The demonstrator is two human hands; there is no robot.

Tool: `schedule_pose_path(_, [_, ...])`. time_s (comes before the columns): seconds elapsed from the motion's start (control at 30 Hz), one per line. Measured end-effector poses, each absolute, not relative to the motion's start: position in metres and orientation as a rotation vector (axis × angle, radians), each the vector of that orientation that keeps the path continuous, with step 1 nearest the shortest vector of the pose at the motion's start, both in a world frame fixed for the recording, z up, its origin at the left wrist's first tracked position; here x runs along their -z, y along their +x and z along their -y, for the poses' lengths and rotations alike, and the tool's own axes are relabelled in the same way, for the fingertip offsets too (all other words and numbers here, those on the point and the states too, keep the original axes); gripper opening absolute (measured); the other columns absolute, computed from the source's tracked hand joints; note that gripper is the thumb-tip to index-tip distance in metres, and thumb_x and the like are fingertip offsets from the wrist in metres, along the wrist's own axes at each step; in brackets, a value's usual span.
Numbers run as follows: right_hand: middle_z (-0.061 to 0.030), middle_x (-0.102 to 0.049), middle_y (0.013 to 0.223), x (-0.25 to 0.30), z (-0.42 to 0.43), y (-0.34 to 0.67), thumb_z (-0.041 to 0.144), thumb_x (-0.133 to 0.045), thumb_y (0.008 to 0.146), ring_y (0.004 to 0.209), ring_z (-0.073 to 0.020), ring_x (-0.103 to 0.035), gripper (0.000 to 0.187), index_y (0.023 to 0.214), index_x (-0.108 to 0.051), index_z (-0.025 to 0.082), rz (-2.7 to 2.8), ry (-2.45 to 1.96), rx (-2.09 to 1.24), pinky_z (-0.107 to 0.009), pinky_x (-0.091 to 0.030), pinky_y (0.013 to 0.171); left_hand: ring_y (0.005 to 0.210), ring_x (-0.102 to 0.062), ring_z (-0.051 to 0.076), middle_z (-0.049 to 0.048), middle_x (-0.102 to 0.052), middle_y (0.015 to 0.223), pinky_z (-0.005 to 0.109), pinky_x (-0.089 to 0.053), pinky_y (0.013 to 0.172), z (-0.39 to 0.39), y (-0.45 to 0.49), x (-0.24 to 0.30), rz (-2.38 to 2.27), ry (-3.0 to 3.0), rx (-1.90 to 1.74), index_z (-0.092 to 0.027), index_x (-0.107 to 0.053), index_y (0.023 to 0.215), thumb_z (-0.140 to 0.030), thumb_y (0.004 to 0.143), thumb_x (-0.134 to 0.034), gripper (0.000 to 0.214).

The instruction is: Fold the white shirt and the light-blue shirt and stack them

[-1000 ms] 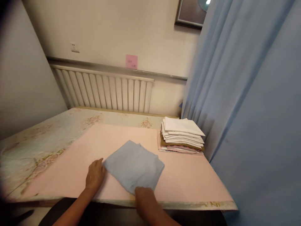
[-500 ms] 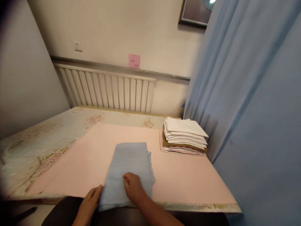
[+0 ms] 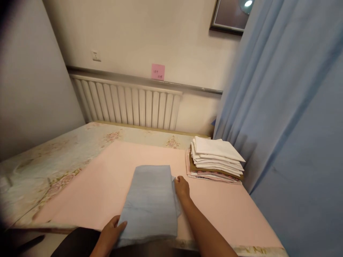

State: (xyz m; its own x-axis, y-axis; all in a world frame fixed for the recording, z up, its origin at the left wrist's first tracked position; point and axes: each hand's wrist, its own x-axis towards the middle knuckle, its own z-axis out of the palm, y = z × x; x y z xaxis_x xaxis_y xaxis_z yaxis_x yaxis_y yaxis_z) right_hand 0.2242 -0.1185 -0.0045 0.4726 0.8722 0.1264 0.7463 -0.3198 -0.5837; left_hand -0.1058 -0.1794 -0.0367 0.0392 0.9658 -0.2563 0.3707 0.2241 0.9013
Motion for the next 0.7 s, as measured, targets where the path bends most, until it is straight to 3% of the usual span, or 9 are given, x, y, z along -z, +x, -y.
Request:
schedule_pose_path(0.27, [-0.0099,-0.069,0.106,0.007,0.081,0.212,0.034,-0.057,0.077,0.099,-0.022,-0.063,0.033,0.104,-0.065,0.017,1.442,-2.207,-0.349,-0.027,-0.043,0.079,0.083,-0.068,0.02,0.0032,-0.073,0.088,0.029,-0.05,0.074,0.152,-0.124,0.035,-1.56,1.428,-0.627,-0.018,-0.063,0.09,-0.023,0.076,-0.048,0.02])
schedule_pose_path(0.5, [-0.009,-0.07,0.083,0.007,0.129,0.205,0.027,-0.045,0.078,0.079,-0.0231,-0.065,0.019,0.081,-0.063,0.02,1.329,-2.336,-0.335,-0.028,-0.04,0.061,0.086,-0.066,0.017,0.0035,-0.072,0.093,0.023,-0.046,0.071,0.091,-0.138,-0.001,-1.771,1.914,-0.247,-0.02,-0.063,0.094,-0.016,0.073,-0.046,0.028])
schedule_pose_path(0.7, [-0.0026,-0.059,0.059,0.025,0.214,0.178,0.034,-0.039,0.082,0.059,-0.019,-0.058,0.021,0.066,-0.047,0.024,1.113,-2.181,-0.458,-0.027,-0.038,0.054,0.089,-0.064,0.023,0.0106,-0.07,0.097,0.032,-0.044,0.073,0.046,-0.11,-0.023,-1.76,2.216,-0.221,-0.02,-0.061,0.099,-0.017,0.08,-0.04,0.028])
